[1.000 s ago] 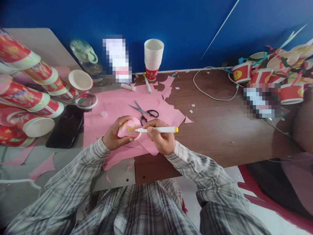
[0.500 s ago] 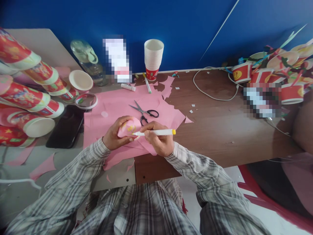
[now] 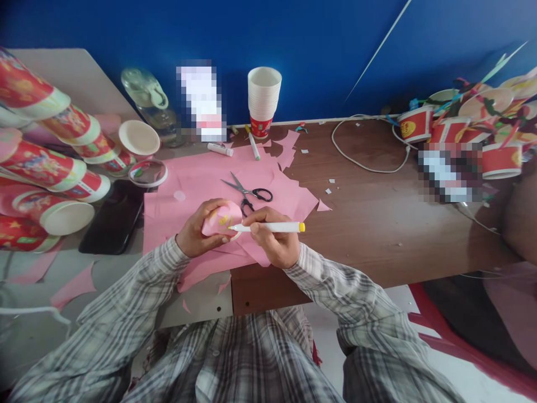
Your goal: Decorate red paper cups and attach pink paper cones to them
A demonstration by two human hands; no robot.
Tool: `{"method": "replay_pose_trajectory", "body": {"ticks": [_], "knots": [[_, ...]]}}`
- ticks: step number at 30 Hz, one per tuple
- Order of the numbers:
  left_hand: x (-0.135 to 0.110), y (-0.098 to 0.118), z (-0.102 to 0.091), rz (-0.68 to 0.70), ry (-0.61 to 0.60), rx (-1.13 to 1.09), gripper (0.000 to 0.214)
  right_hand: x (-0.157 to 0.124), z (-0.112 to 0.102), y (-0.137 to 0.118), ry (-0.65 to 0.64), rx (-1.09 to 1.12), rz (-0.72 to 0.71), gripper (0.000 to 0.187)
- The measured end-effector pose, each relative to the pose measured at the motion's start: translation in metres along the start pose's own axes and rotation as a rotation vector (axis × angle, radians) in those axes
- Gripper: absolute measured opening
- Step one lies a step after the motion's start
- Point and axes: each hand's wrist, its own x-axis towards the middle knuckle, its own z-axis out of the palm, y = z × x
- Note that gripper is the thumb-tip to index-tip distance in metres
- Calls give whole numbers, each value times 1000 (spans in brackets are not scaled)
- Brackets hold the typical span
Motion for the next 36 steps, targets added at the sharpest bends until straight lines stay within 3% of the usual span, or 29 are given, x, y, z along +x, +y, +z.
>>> {"method": "replay_pose_trajectory", "body": {"ticks": [16, 20, 26, 32, 36], "knots": [[0, 0, 1, -19, 2, -11, 66, -2, -1, 3, 8, -40, -34, 40], [0, 0, 0, -20, -2, -26, 65, 1, 1, 0, 93, 27, 17, 47], [0, 0, 0, -2, 5, -22, 64, 8, 7, -6, 65, 132, 12, 50], [0, 1, 0, -4, 4, -24, 64, 9, 6, -1, 149, 122, 61, 58], [0, 1, 0, -15, 1, -21, 64, 8, 5, -1, 85, 134, 50, 54]]}}
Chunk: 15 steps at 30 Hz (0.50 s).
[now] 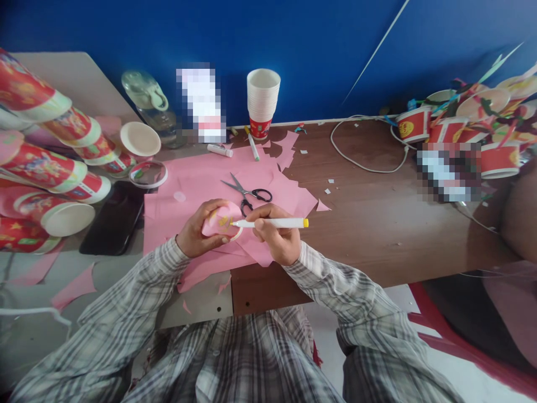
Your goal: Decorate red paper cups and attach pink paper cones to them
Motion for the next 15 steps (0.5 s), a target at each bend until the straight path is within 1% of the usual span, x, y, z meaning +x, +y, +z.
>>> {"method": "replay_pose_trajectory", "body": {"ticks": [3, 8, 12, 15], "knots": [[0, 0, 0, 1, 4, 17, 64, -4, -3, 2, -66, -47, -29, 50], [0, -1, 1, 8, 9, 26, 66, -9, -9, 10, -137, -95, -102, 40], [0, -1, 1, 13, 0, 21, 66, -10, -10, 10, -122, -139, -127, 38], [0, 0, 0, 10, -3, 5, 65, -7, -7, 6, -59, -119, -104, 42]]}}
